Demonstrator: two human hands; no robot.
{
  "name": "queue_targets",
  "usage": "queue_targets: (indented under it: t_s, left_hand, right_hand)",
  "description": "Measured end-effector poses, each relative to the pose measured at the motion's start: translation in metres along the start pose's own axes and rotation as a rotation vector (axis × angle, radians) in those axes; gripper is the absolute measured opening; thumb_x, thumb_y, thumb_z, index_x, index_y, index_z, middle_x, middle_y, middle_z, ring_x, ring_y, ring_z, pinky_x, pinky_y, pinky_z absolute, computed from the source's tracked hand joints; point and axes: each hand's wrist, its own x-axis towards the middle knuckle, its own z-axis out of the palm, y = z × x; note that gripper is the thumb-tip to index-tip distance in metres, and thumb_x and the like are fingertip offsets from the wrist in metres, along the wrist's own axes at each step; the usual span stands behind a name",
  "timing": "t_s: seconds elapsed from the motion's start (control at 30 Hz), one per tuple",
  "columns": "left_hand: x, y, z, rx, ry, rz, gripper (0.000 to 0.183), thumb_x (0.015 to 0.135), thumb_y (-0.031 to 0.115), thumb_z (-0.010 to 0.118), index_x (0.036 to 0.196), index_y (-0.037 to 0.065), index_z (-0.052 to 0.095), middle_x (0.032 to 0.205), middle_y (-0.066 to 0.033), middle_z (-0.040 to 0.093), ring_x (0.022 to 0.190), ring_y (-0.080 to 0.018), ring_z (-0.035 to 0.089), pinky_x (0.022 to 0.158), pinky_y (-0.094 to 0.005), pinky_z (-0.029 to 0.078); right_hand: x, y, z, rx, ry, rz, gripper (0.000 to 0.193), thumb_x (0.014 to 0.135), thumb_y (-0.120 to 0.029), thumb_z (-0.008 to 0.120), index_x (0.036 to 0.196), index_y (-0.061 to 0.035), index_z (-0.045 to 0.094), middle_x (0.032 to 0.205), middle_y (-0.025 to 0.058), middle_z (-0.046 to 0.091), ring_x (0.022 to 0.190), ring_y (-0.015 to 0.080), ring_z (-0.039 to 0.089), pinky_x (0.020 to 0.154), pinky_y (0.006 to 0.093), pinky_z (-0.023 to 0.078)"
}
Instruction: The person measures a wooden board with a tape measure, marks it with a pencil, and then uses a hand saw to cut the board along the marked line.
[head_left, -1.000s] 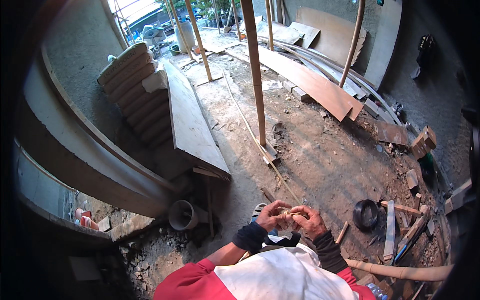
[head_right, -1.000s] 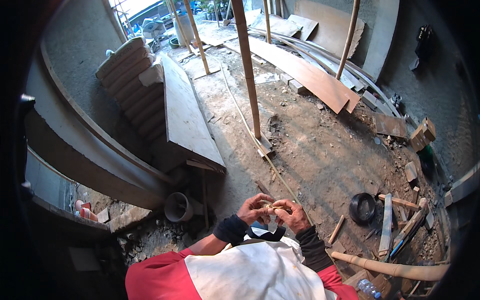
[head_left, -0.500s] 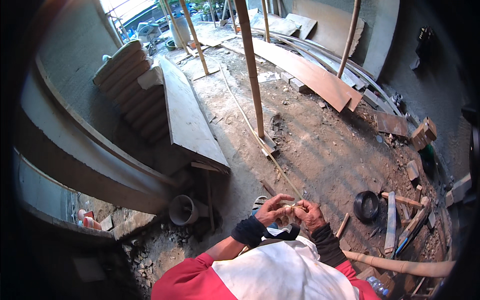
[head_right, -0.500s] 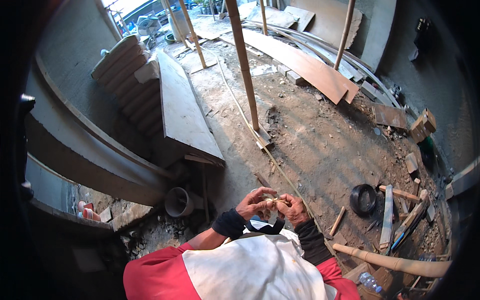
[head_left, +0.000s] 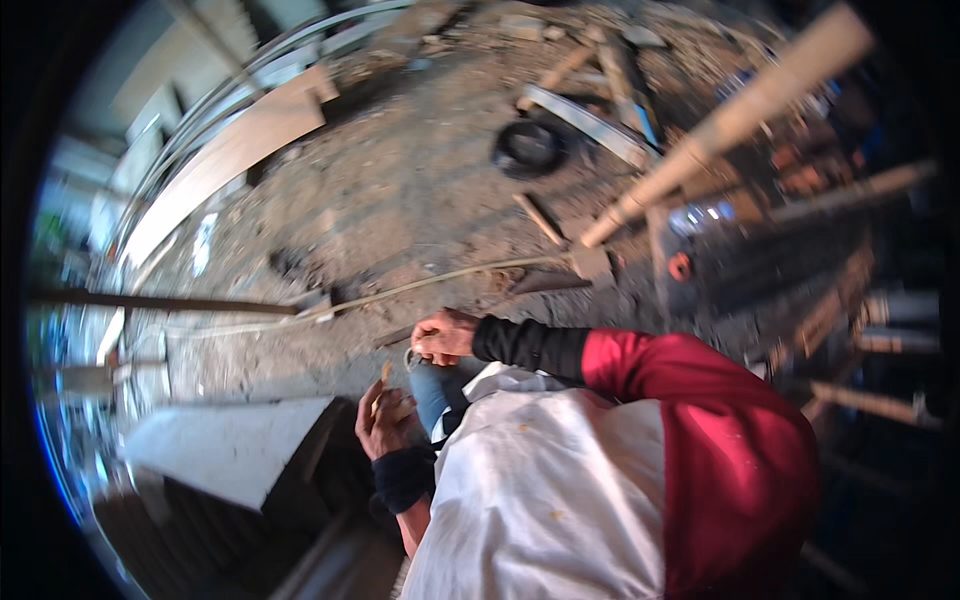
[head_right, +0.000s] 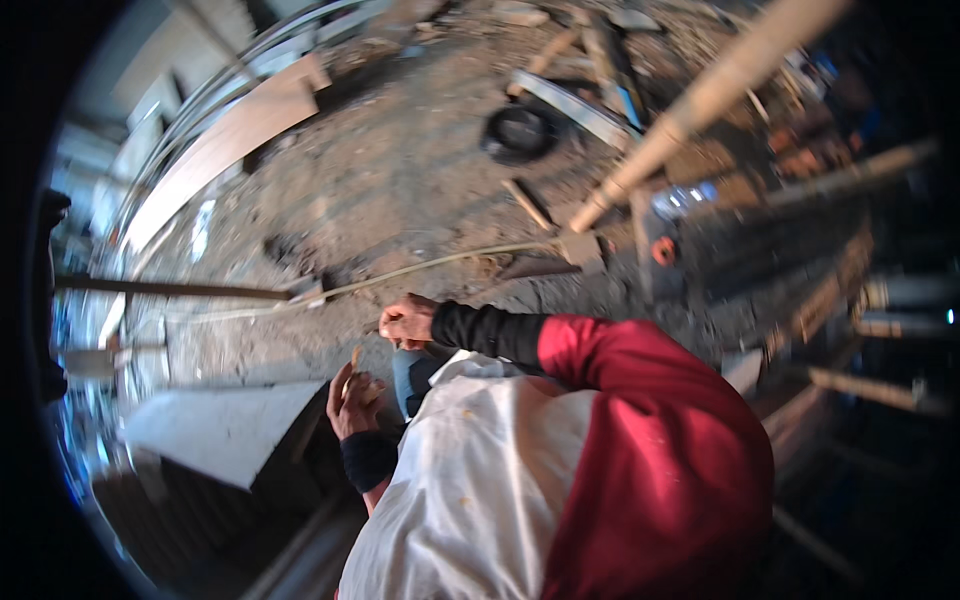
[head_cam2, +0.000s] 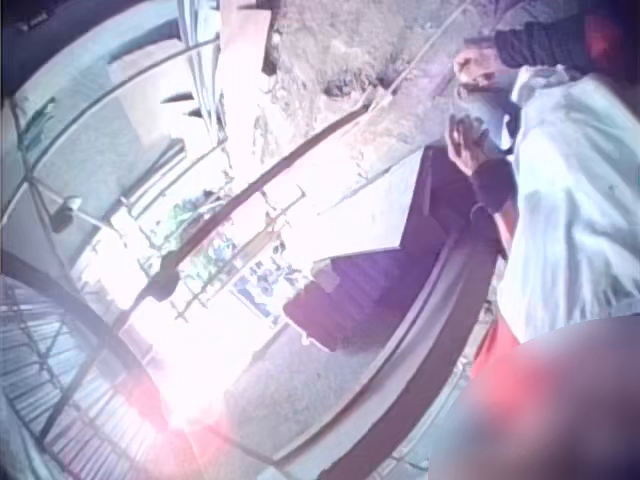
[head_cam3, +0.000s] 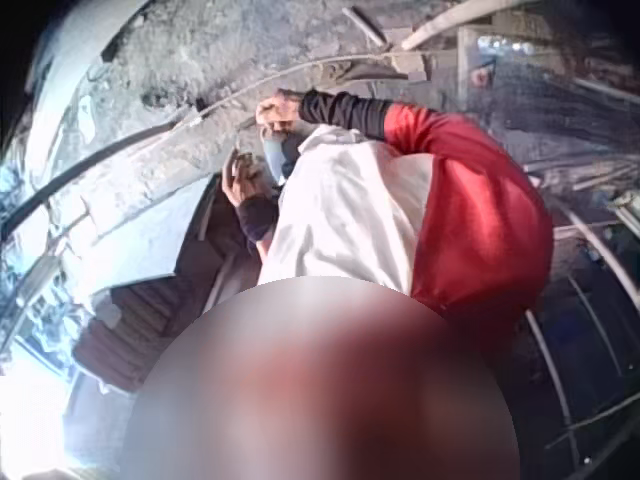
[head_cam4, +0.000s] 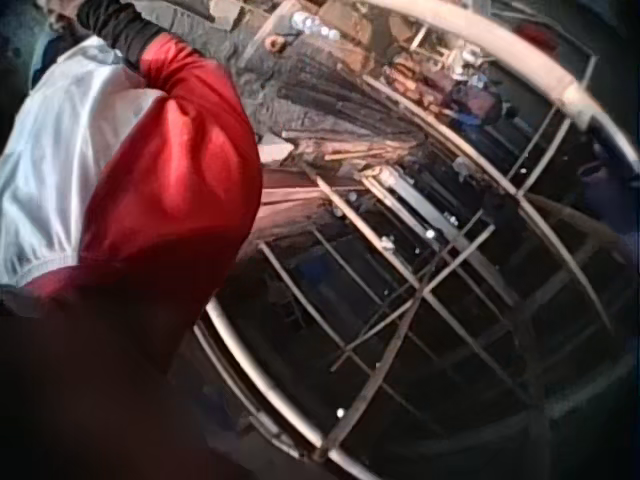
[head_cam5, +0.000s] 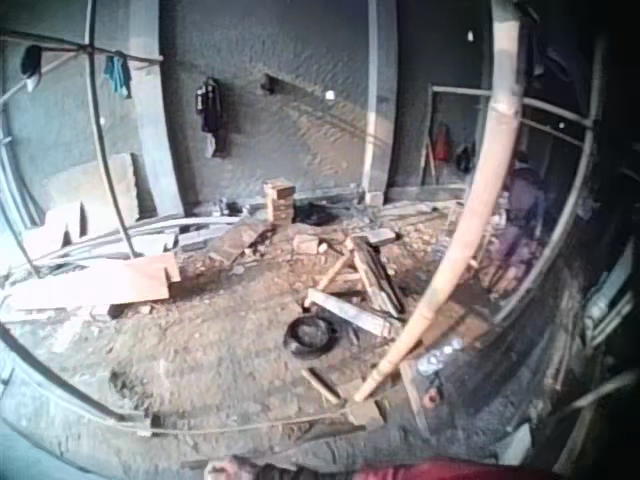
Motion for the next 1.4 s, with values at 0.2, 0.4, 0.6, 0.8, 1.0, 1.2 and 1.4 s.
queue_targets:
  t_s: [0.2,0.4,0.6,0.8,1.0,1.2,1.4]
  left_hand:
    - [0.051,-0.041,-0.029,0.27,-0.064,-0.111,0.035,0.093,0.016,0.069,0.126,0.006,0.067,0.111,-0.011,0.068,0.088,-0.0254,0.073,0.07,-0.0356,0.062]
    - [0.13,-0.069,-0.051,0.613,-0.199,-0.104,0.034,0.095,0.021,0.068,0.125,0.005,0.069,0.107,-0.01,0.068,0.085,-0.0237,0.071,0.074,-0.0367,0.062]
    - [0.16,-0.095,-0.072,0.668,-0.204,-0.166,0.027,0.093,0.01,0.066,0.119,0.005,0.072,0.092,-0.0078,0.071,0.073,-0.0164,0.069,0.063,-0.0308,0.059]
    - [0.108,-0.13,-0.122,0.609,-0.115,-0.12,0.02,0.096,0.009,0.063,0.113,0.002,0.073,0.08,-0.004,0.067,0.065,-0.0132,0.065,0.056,-0.0282,0.054]
    - [0.02,-0.151,-0.11,1.028,0.22,0.175,0.026,0.086,0.018,0.068,0.105,0.004,0.078,0.088,-0.0115,0.076,0.085,-0.0213,0.074,0.08,-0.0355,0.057]
    - [-0.001,-0.162,-0.082,1.126,0.152,0.057,0.036,0.081,0.025,0.073,0.113,0.007,0.073,0.113,-0.0192,0.071,0.105,-0.0384,0.067,0.09,-0.0471,0.054]
    - [0.057,-0.221,-0.06,1.073,0.09,0.106,0.057,0.086,0.032,0.074,0.137,0.009,0.06,0.13,-0.0192,0.065,0.124,-0.0386,0.058,0.106,-0.0473,0.046]
  right_hand:
    - [-0.056,0.093,-0.056,0.353,0.524,0.097,0.023,0.098,-0.026,0.067,0.106,-0.0041,0.067,0.081,0.0049,0.068,0.059,0.0132,0.065,0.049,0.0293,0.052]
    - [-0.159,0.197,-0.098,0.607,1.081,0.191,0.019,0.097,-0.024,0.07,0.102,-0.0056,0.065,0.078,0.0049,0.066,0.053,0.0131,0.06,0.042,0.0288,0.049]
    - [-0.231,0.253,-0.127,0.673,1.377,0.281,0.012,0.095,-0.018,0.069,0.096,-0.0081,0.063,0.076,0.0041,0.063,0.053,0.0143,0.06,0.042,0.03,0.048]
    - [-0.193,0.281,-0.138,0.626,1.222,0.504,0.016,0.094,-0.024,0.069,0.097,-0.0093,0.064,0.077,0.0046,0.064,0.056,0.0166,0.063,0.043,0.0324,0.051]
    - [-0.061,0.31,-0.15,0.479,0.875,0.672,0.008,0.096,-0.013,0.062,0.103,-0.0114,0.064,0.08,0.0087,0.066,0.061,0.0235,0.068,0.046,0.0371,0.056]
    - [0.091,0.408,-0.178,-0.679,0.675,0.573,0.016,0.071,-0.018,0.062,0.07,-0.0049,0.053,0.078,0.0245,0.064,0.071,0.0454,0.063,0.063,0.0529,0.051]
    - [0.238,0.554,-0.216,-0.491,0.843,0.632,0.028,0.074,-0.022,0.075,0.099,-0.0126,0.064,0.093,0.0182,0.071,0.094,0.0372,0.07,0.085,0.0486,0.055]
